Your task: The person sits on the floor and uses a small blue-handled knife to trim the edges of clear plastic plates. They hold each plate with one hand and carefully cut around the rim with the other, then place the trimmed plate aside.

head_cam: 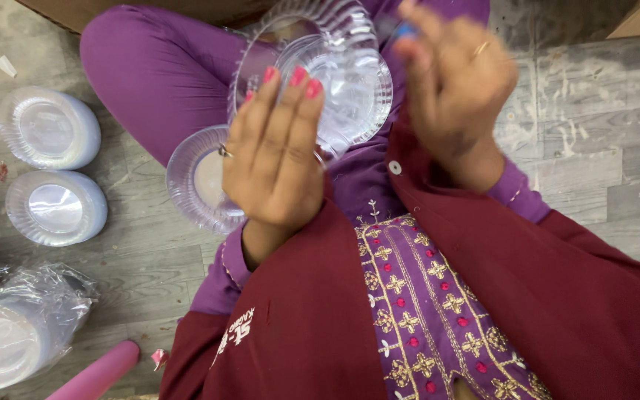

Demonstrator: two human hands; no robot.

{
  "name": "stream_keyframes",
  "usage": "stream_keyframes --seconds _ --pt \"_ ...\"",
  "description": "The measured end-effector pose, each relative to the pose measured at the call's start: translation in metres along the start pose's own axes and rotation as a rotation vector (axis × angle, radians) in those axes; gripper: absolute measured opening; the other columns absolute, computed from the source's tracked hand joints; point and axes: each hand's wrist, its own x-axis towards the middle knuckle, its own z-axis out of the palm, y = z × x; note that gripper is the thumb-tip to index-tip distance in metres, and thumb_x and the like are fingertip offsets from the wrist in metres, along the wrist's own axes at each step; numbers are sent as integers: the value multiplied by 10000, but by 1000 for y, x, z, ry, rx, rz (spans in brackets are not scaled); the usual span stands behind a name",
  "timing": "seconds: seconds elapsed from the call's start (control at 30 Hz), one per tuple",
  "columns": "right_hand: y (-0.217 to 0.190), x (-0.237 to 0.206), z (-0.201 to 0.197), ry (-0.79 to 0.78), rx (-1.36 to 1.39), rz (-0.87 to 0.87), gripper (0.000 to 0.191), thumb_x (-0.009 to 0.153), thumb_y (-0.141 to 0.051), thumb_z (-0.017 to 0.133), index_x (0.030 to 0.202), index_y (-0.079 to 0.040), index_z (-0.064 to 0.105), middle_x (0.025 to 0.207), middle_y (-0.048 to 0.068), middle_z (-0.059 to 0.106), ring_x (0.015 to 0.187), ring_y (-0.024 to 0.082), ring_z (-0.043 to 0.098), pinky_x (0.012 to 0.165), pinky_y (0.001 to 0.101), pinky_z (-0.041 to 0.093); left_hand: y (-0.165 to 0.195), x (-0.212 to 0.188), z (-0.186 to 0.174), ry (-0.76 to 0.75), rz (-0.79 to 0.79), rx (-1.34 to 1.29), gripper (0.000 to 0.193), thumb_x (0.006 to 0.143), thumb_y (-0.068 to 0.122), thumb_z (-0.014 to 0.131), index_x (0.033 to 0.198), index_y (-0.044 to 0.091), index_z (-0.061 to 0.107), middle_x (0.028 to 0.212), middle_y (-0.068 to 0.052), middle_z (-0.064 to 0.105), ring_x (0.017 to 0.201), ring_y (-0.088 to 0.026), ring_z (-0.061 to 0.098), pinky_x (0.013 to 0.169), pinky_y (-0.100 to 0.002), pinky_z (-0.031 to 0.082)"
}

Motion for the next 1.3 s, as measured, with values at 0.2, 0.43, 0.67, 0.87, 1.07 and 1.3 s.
stream_keyframes --seconds 0.2,0.43,0.67,0.87,1.07,1.3 --pt "-1 -14 -13 43 162 -95 373 1210 -287 552 1287 36 722 866 112 636 653 214 554 602 349 414 -3 -5 3 50 12 16 331 893 -64 606 1196 -41 736 1187 -175 740 1164 -364 717 1022 -454 568" --pt "-9 -17 -20 -39 165 -258 370 1114 -289 689 1242 55 738 802 111 614 638 227 529 565 349 408 -2 -3 2 69 46 51 307 907 -9 624 1189 -34 743 1179 -168 743 1160 -362 713 997 -453 565" --pt "-11 -16 -20 -30 79 -279 380 1133 -311 709 1314 22 724 845 86 626 671 227 558 593 347 419 -1 -1 1 60 21 37 301 924 -15 620 1199 -33 740 1186 -168 743 1171 -357 710 1003 -451 570" --pt "-8 -15 -22 1 -6 -310 406 1118 -322 718 1324 28 723 810 80 609 657 227 507 580 358 390 -1 -2 2 63 23 -13 308 922 -55 615 1206 -49 732 1193 -186 736 1187 -364 706 1020 -449 577" --pt "-1 -15 -18 53 -43 -293 374 1133 -300 715 1310 29 726 784 80 595 638 221 504 610 373 385 2 -4 -3 13 -21 -72 341 891 -67 597 1209 -62 721 1195 -198 736 1188 -371 705 1022 -442 567" --pt "18 -9 -22 119 -77 -57 271 1186 -211 672 1303 16 765 884 148 674 668 251 567 596 369 405 3 -3 -1 86 53 -30 227 963 -44 690 1183 -24 743 1155 -159 752 1150 -342 721 1006 -421 580"
